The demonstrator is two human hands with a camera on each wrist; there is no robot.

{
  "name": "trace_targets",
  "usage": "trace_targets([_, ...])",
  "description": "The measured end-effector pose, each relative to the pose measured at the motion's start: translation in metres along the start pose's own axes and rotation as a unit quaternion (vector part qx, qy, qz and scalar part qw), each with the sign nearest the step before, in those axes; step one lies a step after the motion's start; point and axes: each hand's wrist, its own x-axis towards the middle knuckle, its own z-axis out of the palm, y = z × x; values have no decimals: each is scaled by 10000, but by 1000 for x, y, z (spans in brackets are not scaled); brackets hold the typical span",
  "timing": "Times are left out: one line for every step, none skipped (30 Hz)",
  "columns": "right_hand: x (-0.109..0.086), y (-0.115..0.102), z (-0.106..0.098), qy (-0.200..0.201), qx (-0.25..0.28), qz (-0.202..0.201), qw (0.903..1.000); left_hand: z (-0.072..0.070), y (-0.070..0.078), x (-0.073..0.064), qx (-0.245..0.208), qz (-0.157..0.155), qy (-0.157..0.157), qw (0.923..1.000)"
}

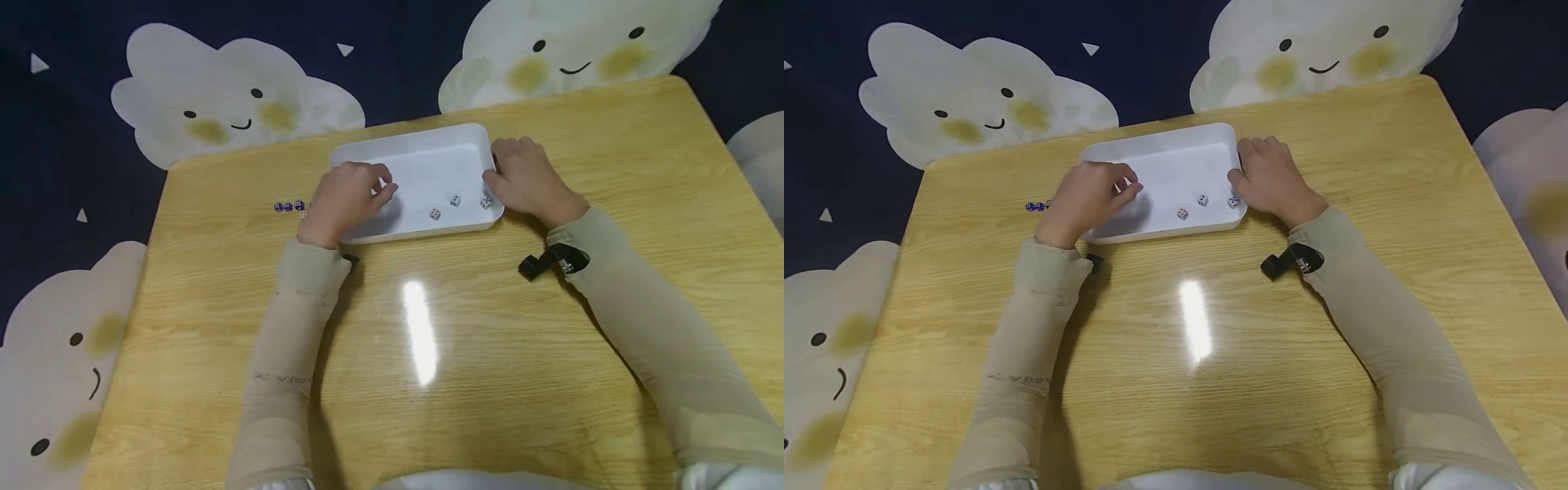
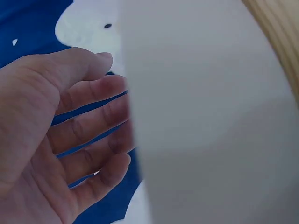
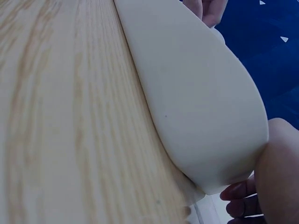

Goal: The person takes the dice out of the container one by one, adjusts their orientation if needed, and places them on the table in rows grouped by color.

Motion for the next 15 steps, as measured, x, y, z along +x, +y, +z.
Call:
trace_targets([0, 0, 0, 7, -3, -26, 10000, 1, 2, 1, -32, 14, -28, 10000])
trace_targets([0, -1, 0, 10, -7, -41, 10000, 3, 5, 3, -74, 42, -40, 10000])
trace_targets([0, -1, 1, 8, -6, -46, 10000, 4, 7, 4, -88, 79, -41, 9999])
trace_targets([0, -1, 1, 4, -4, -47, 10000, 6, 9, 6, -109, 117, -48, 9999])
trace_targets([0, -2, 1, 4, -3, -50, 10000, 7, 11, 7, -122, 156, -60, 9998])
trace_targets([0, -2, 1, 4, -5, -51, 10000, 8, 13, 8, -150, 195, -70, 9997])
trace_targets([1, -2, 1, 9, -7, -58, 10000, 9, 15, 10, -184, 225, -88, 9995])
trace_targets([1, -1, 0, 8, -12, -57, 10000, 10, 17, 11, -186, 249, -99, 9995])
trace_targets([1, -1, 1, 18, -18, -67, 10000, 10, 19, 13, -178, 262, -114, 9994])
trace_targets([1, -1, 1, 26, -20, -77, 10000, 11, 21, 14, -175, 275, -139, 9994])
trace_targets([1, 0, 1, 27, -24, -81, 10000, 11, 23, 16, -170, 285, -157, 9993])
trace_targets([1, 0, 1, 27, -27, -82, 10000, 12, 24, 17, -161, 286, -176, 9993])
trace_targets([2, 0, 1, 7, -19, -68, 10000, 13, 25, 19, -134, 288, -206, 9993])
trace_targets([2, 0, 1, -13, -9, -55, 10000, 14, 26, 20, -112, 289, -230, 9993])
trace_targets([2, 0, 1, -31, 1, -48, 10000, 16, 27, 21, -102, 290, -262, 9992])
